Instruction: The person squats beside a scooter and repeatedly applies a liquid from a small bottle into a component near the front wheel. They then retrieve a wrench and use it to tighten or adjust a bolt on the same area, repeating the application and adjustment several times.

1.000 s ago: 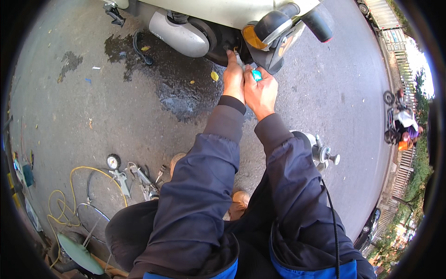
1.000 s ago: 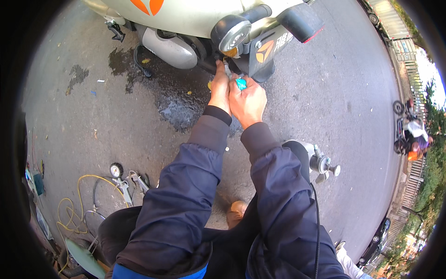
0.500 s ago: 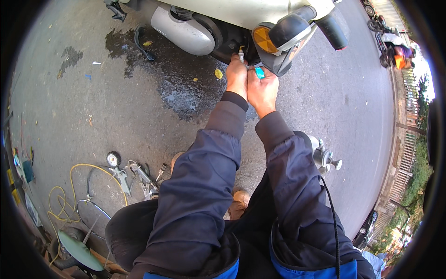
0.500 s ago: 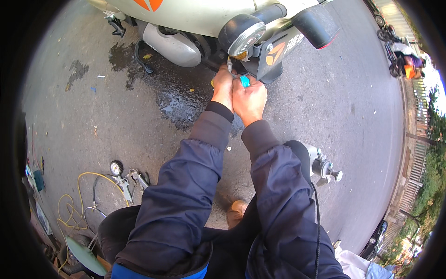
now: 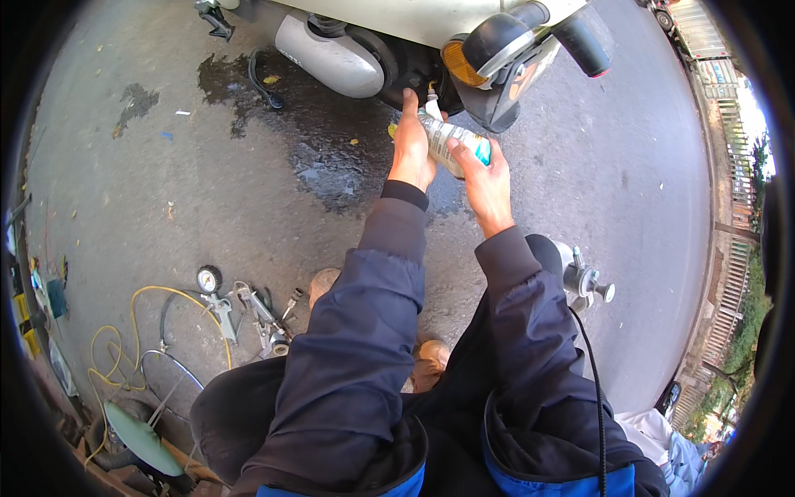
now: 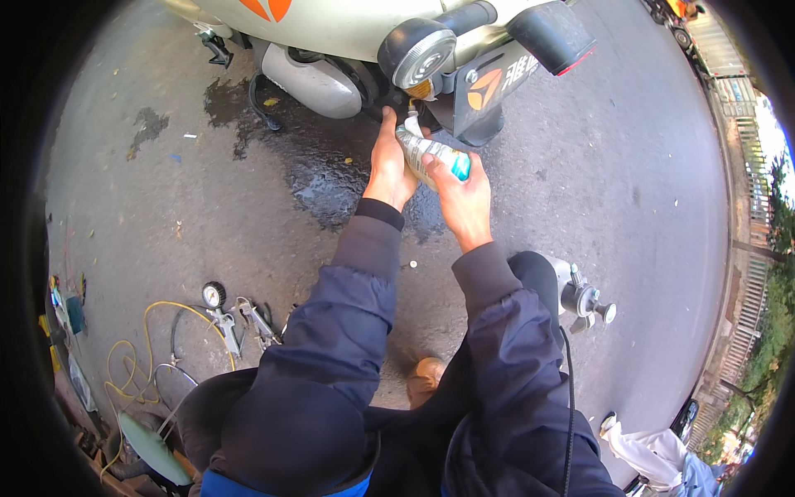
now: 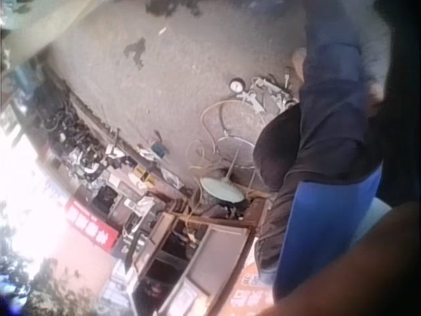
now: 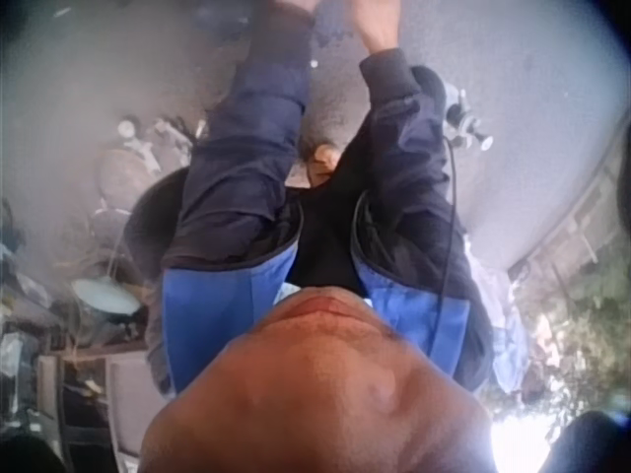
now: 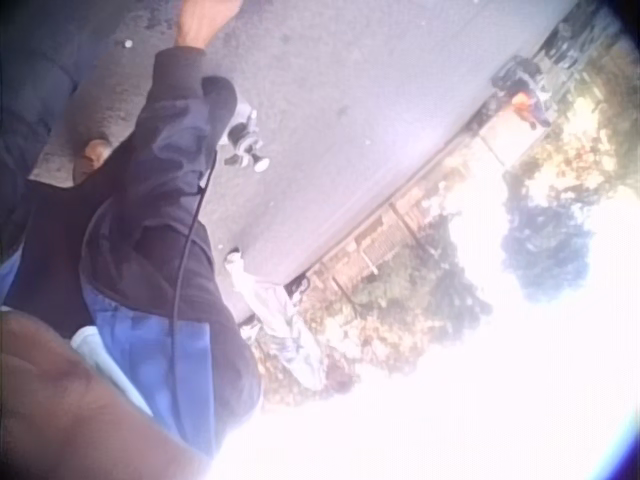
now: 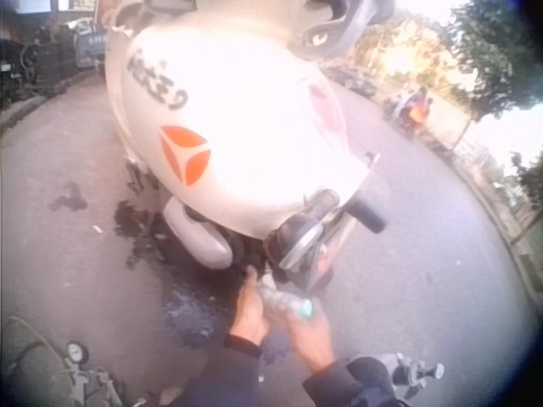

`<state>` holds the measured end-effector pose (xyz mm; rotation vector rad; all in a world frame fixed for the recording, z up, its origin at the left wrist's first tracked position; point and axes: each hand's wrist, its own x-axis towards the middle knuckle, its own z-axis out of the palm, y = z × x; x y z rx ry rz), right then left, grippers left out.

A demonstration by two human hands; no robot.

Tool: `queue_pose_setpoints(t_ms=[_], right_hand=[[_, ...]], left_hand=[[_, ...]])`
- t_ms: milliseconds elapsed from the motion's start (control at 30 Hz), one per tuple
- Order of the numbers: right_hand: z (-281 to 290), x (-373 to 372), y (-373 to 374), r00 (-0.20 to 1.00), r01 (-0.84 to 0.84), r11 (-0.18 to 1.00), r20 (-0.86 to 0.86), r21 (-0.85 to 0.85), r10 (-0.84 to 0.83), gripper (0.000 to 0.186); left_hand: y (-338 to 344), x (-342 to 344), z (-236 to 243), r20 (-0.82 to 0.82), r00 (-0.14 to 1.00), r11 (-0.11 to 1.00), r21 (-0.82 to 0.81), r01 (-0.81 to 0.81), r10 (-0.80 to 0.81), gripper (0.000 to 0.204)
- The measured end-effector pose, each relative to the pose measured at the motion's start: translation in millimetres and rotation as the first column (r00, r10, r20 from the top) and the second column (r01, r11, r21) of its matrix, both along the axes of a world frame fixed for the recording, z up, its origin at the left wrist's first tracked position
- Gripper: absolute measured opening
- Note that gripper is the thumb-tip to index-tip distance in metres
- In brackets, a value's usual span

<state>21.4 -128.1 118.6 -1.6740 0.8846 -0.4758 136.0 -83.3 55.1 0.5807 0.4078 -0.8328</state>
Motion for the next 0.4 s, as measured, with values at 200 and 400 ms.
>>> queue_pose_setpoints(t_ms=[200, 400], right_hand=[[8, 4, -5, 0.96, -0.175, 0.968, -0.187, 0.179, 0.209, 0.071], [-8, 28, -8, 0.935, -0.351, 0.905, 0.038, 0.241, 0.353, 0.088]], left_hand=[[14, -12, -9, 0.195, 0.981, 0.998, 0.067, 0.007, -0.02, 0.041], [32, -10, -4, 0.149, 0.983, 0.989, -0.079, 0.123, -0.111, 0.042]])
